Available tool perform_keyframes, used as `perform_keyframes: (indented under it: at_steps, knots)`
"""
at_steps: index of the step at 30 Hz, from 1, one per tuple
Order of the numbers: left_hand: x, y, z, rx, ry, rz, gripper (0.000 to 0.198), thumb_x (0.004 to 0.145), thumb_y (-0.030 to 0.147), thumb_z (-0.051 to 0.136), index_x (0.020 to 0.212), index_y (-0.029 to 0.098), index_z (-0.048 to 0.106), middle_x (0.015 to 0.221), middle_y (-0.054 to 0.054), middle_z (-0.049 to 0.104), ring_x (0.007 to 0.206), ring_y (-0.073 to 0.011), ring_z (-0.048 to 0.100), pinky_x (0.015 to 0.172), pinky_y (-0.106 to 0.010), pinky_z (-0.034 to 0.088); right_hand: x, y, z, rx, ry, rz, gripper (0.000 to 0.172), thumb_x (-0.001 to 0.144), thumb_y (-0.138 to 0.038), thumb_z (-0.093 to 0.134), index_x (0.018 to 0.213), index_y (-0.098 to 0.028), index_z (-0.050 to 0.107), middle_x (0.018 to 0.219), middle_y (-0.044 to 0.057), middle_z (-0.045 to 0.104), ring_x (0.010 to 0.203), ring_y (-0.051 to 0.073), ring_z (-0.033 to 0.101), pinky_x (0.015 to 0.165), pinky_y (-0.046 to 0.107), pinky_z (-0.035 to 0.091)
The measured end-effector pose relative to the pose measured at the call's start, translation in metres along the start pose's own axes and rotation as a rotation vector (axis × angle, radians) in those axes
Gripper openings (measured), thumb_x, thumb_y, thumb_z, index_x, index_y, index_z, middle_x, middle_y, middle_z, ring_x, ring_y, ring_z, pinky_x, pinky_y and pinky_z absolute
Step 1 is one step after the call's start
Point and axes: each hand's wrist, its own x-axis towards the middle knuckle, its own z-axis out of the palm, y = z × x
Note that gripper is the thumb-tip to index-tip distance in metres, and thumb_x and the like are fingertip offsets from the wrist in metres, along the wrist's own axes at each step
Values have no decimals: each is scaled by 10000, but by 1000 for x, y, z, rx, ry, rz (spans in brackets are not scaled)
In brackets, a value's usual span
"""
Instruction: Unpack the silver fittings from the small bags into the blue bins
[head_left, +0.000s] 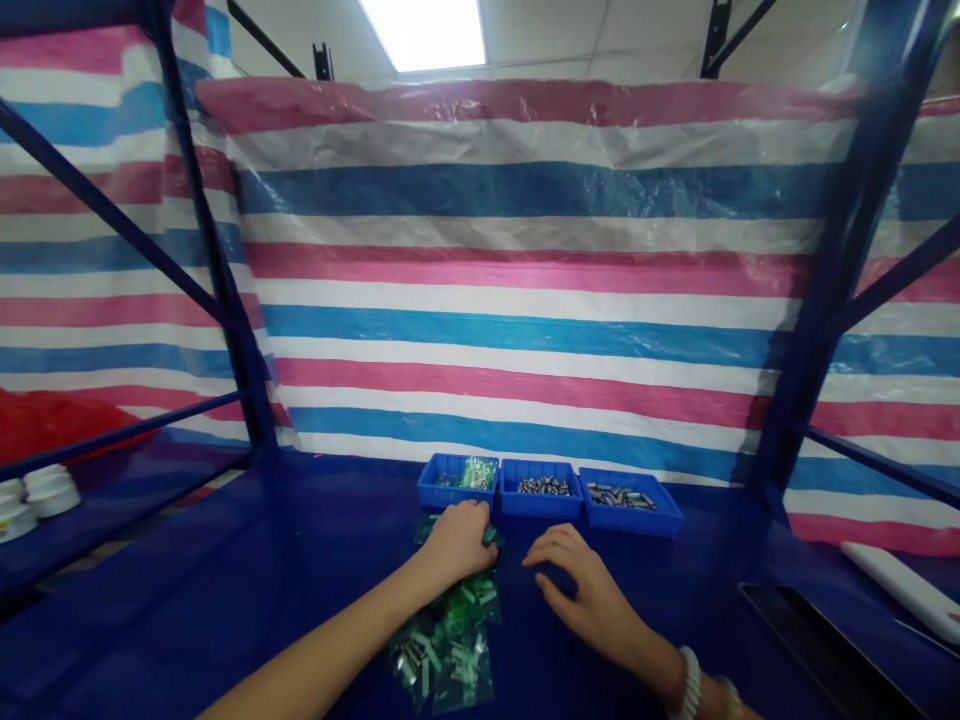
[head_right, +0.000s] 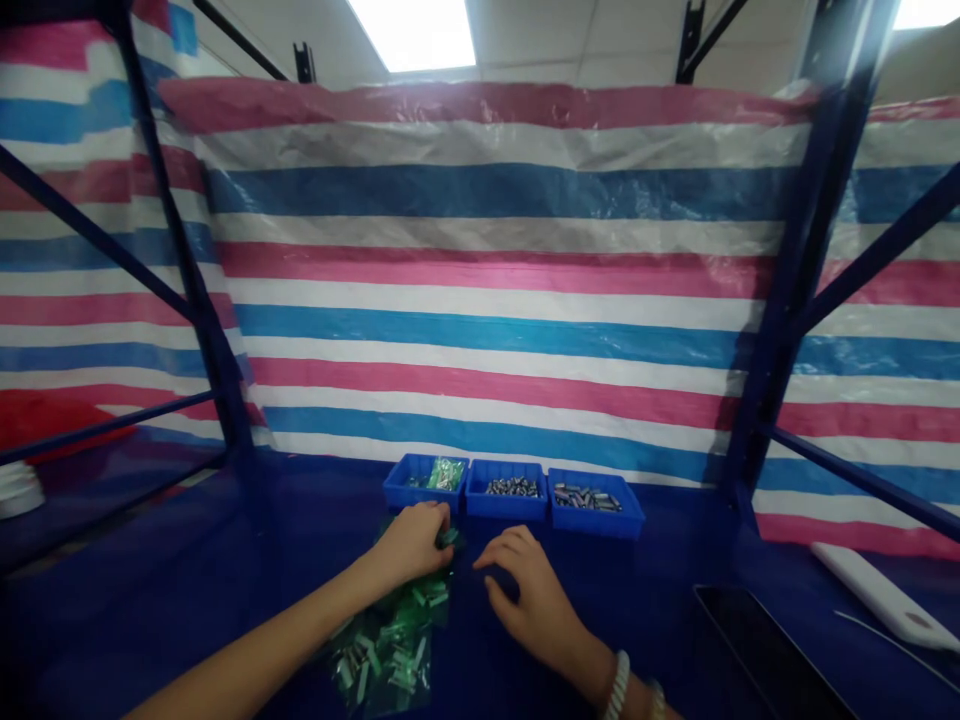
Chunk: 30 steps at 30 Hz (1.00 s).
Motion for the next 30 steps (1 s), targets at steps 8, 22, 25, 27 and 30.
perform_keyframes:
  at_steps: [8,22,25,27,30]
  knots:
    - [-5,-21,-3,-241,21,47,217,713,155,596,929,179,607,961,-55,682,806,-189,656,664,-258,480,-1,5,-1,-13,28,41,240,797,-66,521,956,-203,637,967,63,641,978,227,544,885,387,436]
    - [-12,5,11,-539,-38,145,193,604,190,695,755,190,575,765,0,549,769,-208,541,694,-294,401,-1,21,3,17,69,347,184,814,-296,597,938,-179,668,973,89,648,962,256,578,884,411,439]
    - [-12,12,10,-736,-18,103,165,704,229,607,748,205,450,625,66,431,578,-125,454,558,-230,354,4,24,5,351,180,525,398,769,-404,643,1100,-189,596,1014,84,621,902,240,612,762,371,504]
    - [-15,19,10,-845,-4,73,226,751,287,568,718,220,354,593,89,348,531,-99,401,531,-212,346,6,23,6,625,186,628,532,704,-457,707,1144,-198,558,1005,72,614,880,233,628,704,346,526]
    - [-22,29,16,-1098,-39,6,336,732,342,610,697,226,297,600,95,348,530,-82,404,565,-221,415,7,19,7,853,120,638,470,650,-452,773,986,-164,617,879,50,642,803,204,642,681,308,523]
